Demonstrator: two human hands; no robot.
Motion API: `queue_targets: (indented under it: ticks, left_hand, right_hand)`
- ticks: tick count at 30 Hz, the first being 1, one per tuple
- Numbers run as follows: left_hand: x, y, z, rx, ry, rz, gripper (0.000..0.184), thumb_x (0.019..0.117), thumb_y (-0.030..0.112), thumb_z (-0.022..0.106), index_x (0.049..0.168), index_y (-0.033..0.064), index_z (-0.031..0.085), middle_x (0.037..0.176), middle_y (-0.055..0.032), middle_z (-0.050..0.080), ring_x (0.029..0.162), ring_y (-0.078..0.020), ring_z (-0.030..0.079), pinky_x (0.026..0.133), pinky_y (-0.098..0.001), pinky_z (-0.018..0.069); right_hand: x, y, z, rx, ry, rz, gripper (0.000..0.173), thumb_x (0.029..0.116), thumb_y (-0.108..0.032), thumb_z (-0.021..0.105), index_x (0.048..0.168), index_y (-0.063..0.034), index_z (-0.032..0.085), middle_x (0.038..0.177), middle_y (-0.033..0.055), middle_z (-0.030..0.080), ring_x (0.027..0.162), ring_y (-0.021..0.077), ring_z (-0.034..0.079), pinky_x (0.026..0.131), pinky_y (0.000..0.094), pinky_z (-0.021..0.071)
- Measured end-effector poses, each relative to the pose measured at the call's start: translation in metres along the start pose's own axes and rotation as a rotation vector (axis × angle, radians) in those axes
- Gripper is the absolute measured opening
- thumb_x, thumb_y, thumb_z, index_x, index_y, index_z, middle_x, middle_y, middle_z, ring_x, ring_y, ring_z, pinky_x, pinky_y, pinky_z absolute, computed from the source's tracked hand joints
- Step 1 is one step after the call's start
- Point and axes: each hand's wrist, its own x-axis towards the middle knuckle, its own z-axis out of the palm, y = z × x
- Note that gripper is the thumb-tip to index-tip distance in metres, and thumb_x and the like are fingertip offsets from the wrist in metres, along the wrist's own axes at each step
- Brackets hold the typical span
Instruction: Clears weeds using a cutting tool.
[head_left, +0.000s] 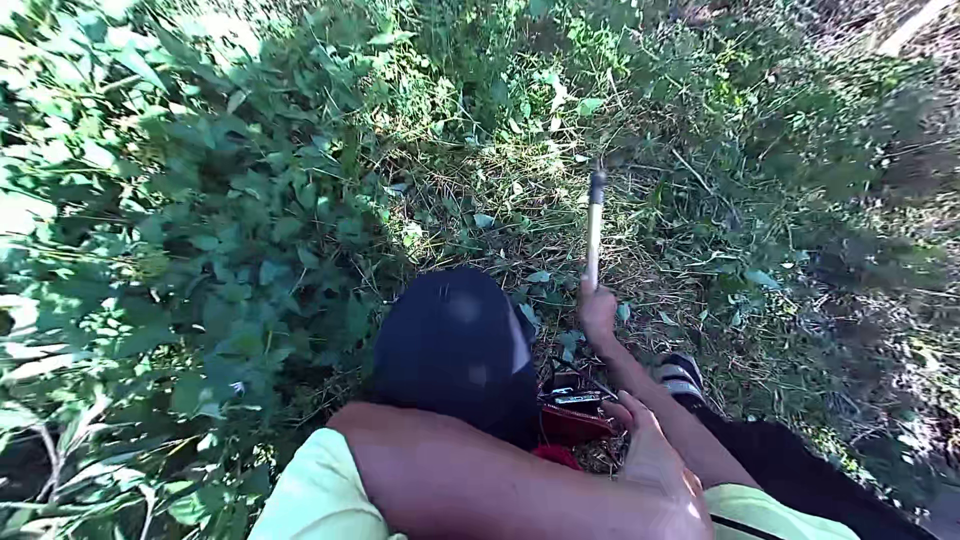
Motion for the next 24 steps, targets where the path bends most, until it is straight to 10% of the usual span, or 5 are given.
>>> queue_targets:
  ticks: [5,11,13,18,24]
  left_hand:
    - [0.013,0.003,-0.004,0.096,-0.108,-0.046,0.035,0.1069,0.006,0.041,0.133,-0.0122,0.056,0.143,-0.0305,0.053,0.137,-0.0458,0.048,0.119,-0.0681,0.0198]
    - [0.026,-0.002,-0.001,0.230,-0.099,-0.114,0.038,0.1074,0.001,0.033,0.136,-0.0113,0.054,0.145,-0.0278,0.053,0.138,-0.0421,0.049,0.124,-0.0580,0.0186]
    - [0.019,-0.005,-0.005,0.109,-0.079,-0.096,0.037,0.1079,0.003,0.034,0.136,-0.0127,0.053,0.145,-0.0311,0.051,0.137,-0.0457,0.047,0.121,-0.0639,0.0176]
    - [0.007,-0.007,-0.005,0.017,-0.042,-0.109,0.035,0.1068,0.004,0.040,0.134,-0.0141,0.052,0.141,-0.0308,0.053,0.133,-0.0448,0.050,0.118,-0.0661,0.0193]
    - [0.022,0.002,0.009,0.202,-0.045,-0.074,0.036,0.1070,0.002,0.038,0.135,-0.0151,0.052,0.141,-0.0317,0.053,0.132,-0.0448,0.052,0.120,-0.0627,0.0233]
  right_hand:
    - [-0.029,-0.115,0.007,-0.230,-0.282,-0.704,0.053,0.1052,-0.046,0.055,0.118,0.0052,0.064,0.094,0.0270,0.069,0.090,0.0452,0.069,0.081,0.0649,0.0529]
    - [-0.037,-0.182,0.041,-0.339,-0.092,-1.586,0.040,0.1005,-0.036,0.064,0.102,0.0038,0.067,0.094,0.0241,0.069,0.089,0.0428,0.071,0.073,0.0560,0.0575]
    - [0.005,-0.169,0.031,-0.581,-0.173,-1.390,0.039,0.1028,-0.032,0.062,0.113,0.0049,0.065,0.104,0.0275,0.069,0.099,0.0463,0.069,0.082,0.0611,0.0560]
    - [0.084,-0.076,-0.018,-0.645,-0.134,-0.175,0.050,0.1108,-0.035,0.041,0.140,0.0038,0.052,0.132,0.0311,0.061,0.123,0.0484,0.060,0.098,0.0675,0.0477]
    - [0.020,-0.053,0.016,-0.251,-0.198,-0.190,0.056,0.1088,-0.048,0.045,0.118,0.0047,0.064,0.106,0.0292,0.068,0.102,0.0455,0.067,0.088,0.0646,0.0511]
